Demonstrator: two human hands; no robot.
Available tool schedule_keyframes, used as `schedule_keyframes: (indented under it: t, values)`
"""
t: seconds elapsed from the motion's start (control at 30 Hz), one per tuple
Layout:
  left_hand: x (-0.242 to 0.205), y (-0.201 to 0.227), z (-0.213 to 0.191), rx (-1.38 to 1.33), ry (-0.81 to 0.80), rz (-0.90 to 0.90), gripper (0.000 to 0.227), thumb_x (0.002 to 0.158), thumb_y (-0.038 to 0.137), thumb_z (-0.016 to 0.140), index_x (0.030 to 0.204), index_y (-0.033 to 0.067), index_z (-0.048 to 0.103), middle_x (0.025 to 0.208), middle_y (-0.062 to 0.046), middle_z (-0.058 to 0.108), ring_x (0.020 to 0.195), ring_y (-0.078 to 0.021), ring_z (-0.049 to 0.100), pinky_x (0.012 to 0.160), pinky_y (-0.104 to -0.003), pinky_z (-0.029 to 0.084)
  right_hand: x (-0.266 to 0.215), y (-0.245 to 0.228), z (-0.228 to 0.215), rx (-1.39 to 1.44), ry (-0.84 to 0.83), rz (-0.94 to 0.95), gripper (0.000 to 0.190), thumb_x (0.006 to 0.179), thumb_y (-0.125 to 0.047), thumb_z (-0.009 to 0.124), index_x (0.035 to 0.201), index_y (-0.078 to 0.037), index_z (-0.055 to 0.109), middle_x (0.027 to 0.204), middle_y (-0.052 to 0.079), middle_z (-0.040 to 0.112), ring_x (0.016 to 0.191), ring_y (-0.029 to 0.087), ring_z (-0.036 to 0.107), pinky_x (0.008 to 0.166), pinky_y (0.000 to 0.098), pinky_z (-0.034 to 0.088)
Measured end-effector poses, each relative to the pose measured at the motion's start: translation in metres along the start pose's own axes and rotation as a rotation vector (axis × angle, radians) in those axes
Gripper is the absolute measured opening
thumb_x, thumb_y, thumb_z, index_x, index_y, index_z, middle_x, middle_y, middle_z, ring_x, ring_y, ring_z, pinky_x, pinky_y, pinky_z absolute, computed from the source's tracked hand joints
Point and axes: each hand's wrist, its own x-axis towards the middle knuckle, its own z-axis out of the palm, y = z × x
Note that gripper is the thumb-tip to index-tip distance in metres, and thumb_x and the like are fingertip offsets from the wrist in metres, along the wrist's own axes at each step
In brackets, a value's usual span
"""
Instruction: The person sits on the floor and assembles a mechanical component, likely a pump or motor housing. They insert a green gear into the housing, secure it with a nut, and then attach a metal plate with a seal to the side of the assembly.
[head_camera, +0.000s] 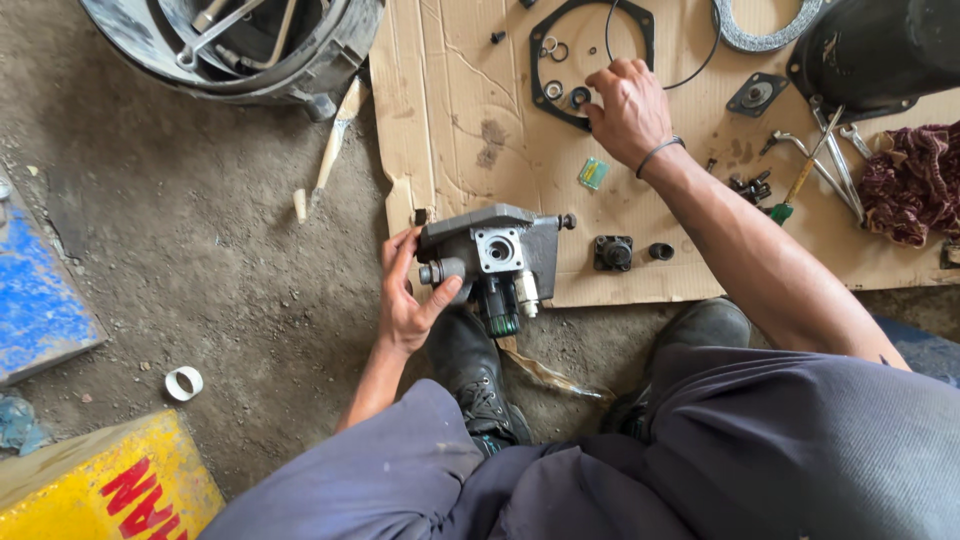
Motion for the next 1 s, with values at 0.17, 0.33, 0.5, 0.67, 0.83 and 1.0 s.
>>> schedule_keyframes:
  t: [0.17, 0.33, 0.5, 0.67, 0.83, 1.0]
  values:
    - [-0.001, 0.002, -0.001, -0.017, 0.000, -0.025, 0.082, 0.085, 0.044, 0.080, 0.147, -0.0026, 0.051, 0.140, -0.015, 0.047, 0.134, -0.0281, 0.050, 0.118, -0.041, 0.039, -0.004, 0.012, 0.000, -0.042, 0.007, 0.029, 0.025, 0.090, -0.011, 0.080, 0.112, -0.001, 0.074, 0.112, 0.017, 0.067, 0.111, 0.035, 0.060, 0.094, 0.0439, 0.049]
    - [0.003, 0.004, -0.001, -0.061, -0.001, -0.021, 0.079, 0.086, 0.042, 0.080, 0.146, -0.0018, 0.053, 0.141, -0.015, 0.047, 0.135, -0.0280, 0.050, 0.118, -0.040, 0.039, -0.008, 0.033, -0.026, -0.055, 0.050, 0.125, 0.025, 0.094, -0.011, 0.079, 0.117, -0.002, 0.075, 0.112, 0.014, 0.068, 0.111, 0.034, 0.061, 0.097, 0.0428, 0.049]
    - [0.001, 0.002, 0.000, -0.080, 0.004, -0.032, 0.080, 0.087, 0.042, 0.080, 0.147, -0.0019, 0.051, 0.141, -0.015, 0.046, 0.135, -0.0275, 0.050, 0.117, -0.039, 0.040, 0.008, 0.036, -0.039, -0.054, 0.052, 0.019, 0.018, 0.097, -0.010, 0.078, 0.113, -0.004, 0.075, 0.112, 0.015, 0.065, 0.112, 0.035, 0.059, 0.097, 0.0435, 0.049]
    - [0.009, -0.004, 0.003, -0.073, 0.029, -0.037, 0.079, 0.086, 0.039, 0.080, 0.145, -0.0049, 0.051, 0.140, -0.015, 0.048, 0.135, -0.0274, 0.049, 0.118, -0.037, 0.037, 0.082, 0.026, -0.007, -0.071, 0.066, -0.245, 0.023, 0.094, -0.015, 0.079, 0.114, -0.005, 0.074, 0.116, 0.012, 0.064, 0.116, 0.033, 0.057, 0.100, 0.0448, 0.047]
    - [0.027, -0.013, 0.012, -0.193, 0.086, -0.072, 0.069, 0.088, 0.034, 0.079, 0.140, -0.0062, 0.055, 0.136, -0.012, 0.052, 0.129, -0.0234, 0.052, 0.113, -0.034, 0.040, 0.133, 0.006, 0.034, -0.080, 0.037, -0.204, 0.027, 0.093, -0.015, 0.077, 0.117, -0.003, 0.074, 0.116, 0.017, 0.057, 0.114, 0.036, 0.054, 0.092, 0.0455, 0.046]
    - [0.053, -0.039, 0.031, -0.306, 0.201, -0.171, 0.042, 0.092, 0.029, 0.077, 0.114, -0.0057, 0.067, 0.112, -0.011, 0.059, 0.103, -0.0183, 0.057, 0.092, -0.032, 0.048, 0.142, -0.002, 0.033, -0.156, 0.021, -0.248, 0.021, 0.087, -0.011, 0.079, 0.108, -0.007, 0.073, 0.117, 0.015, 0.056, 0.115, 0.034, 0.053, 0.096, 0.0444, 0.048]
